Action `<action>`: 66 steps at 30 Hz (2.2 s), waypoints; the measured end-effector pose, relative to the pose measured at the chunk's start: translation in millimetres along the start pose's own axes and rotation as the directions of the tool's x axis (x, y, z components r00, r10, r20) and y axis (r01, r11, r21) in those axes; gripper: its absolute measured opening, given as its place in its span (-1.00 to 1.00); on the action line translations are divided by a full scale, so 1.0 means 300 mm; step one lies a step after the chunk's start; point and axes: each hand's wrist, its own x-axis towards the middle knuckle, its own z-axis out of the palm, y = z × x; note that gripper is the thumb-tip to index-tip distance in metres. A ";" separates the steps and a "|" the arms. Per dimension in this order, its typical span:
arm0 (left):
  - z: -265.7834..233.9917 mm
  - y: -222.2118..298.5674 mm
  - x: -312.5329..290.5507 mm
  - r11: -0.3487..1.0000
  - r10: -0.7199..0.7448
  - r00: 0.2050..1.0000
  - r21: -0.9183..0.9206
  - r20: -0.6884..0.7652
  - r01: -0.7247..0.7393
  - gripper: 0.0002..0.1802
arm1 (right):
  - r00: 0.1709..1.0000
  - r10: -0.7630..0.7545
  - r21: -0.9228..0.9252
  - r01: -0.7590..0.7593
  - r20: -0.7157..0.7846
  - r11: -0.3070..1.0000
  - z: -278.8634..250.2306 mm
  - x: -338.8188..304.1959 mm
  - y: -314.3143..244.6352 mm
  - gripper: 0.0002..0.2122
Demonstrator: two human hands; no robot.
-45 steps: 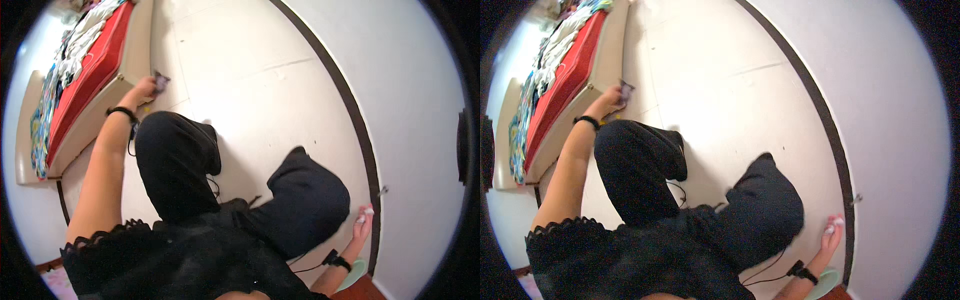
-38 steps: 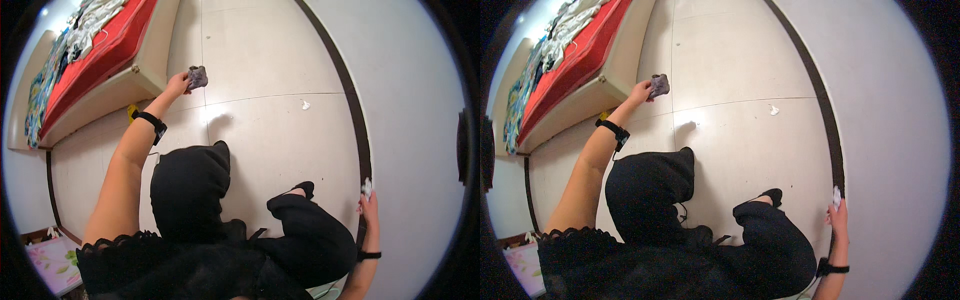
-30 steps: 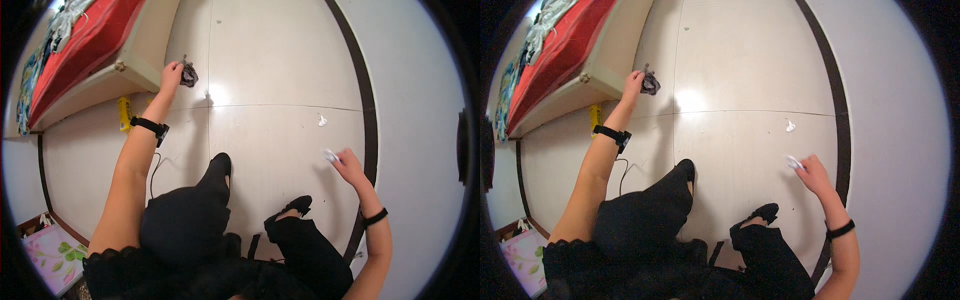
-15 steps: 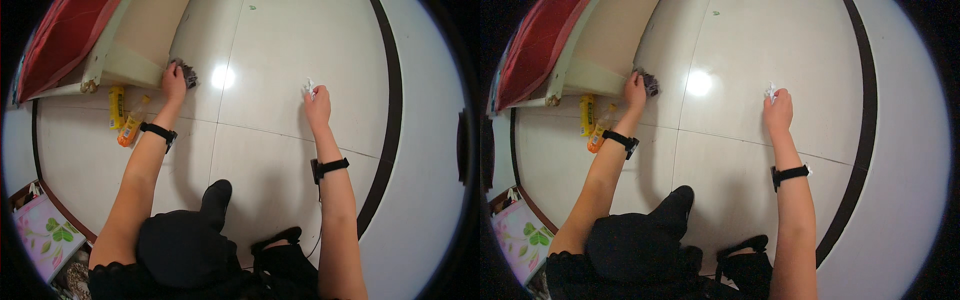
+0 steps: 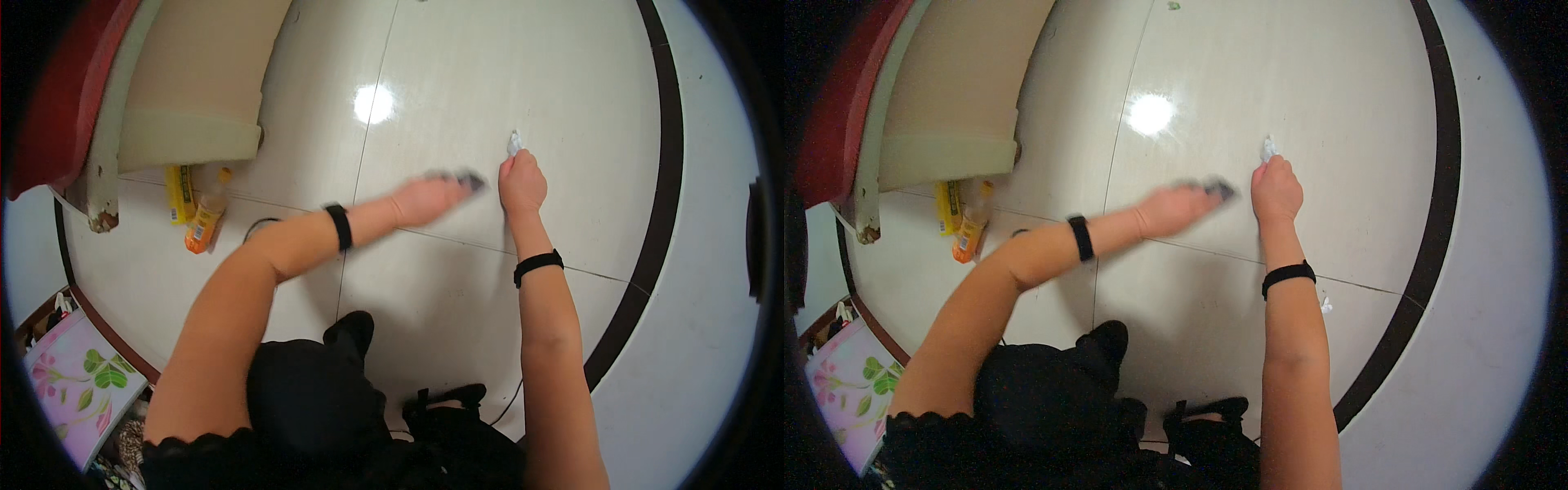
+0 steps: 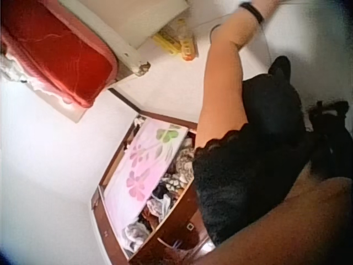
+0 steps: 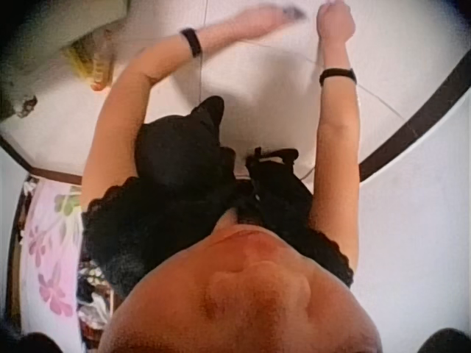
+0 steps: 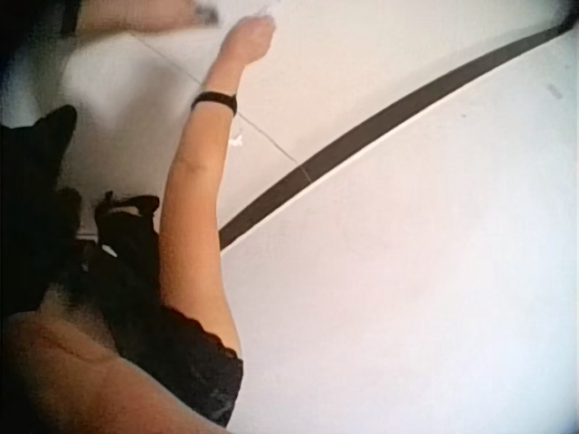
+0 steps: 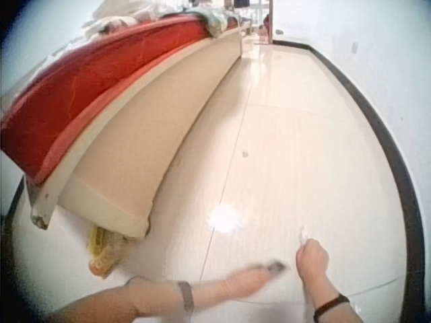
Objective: Cleaning a spot on the floor using a wet cloth and a paper towel.
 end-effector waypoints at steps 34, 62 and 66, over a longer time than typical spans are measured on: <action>-0.086 -0.137 0.361 0.984 0.147 0.988 -0.093 -0.040 -0.150 -0.73 | 0.953 -0.160 0.352 0.247 -0.257 0.903 0.019 -0.010 0.086 -0.84; -0.171 0.105 0.000 0.884 0.061 0.995 -0.459 -0.080 -0.091 -0.63 | 0.965 -0.255 0.183 0.240 0.065 0.953 -0.389 0.099 0.619 -0.83; -0.281 -0.375 -0.046 0.939 -0.316 0.699 -0.107 -0.641 0.327 -0.75 | 0.992 -0.129 0.076 0.128 0.013 0.989 -0.199 0.371 0.736 -0.79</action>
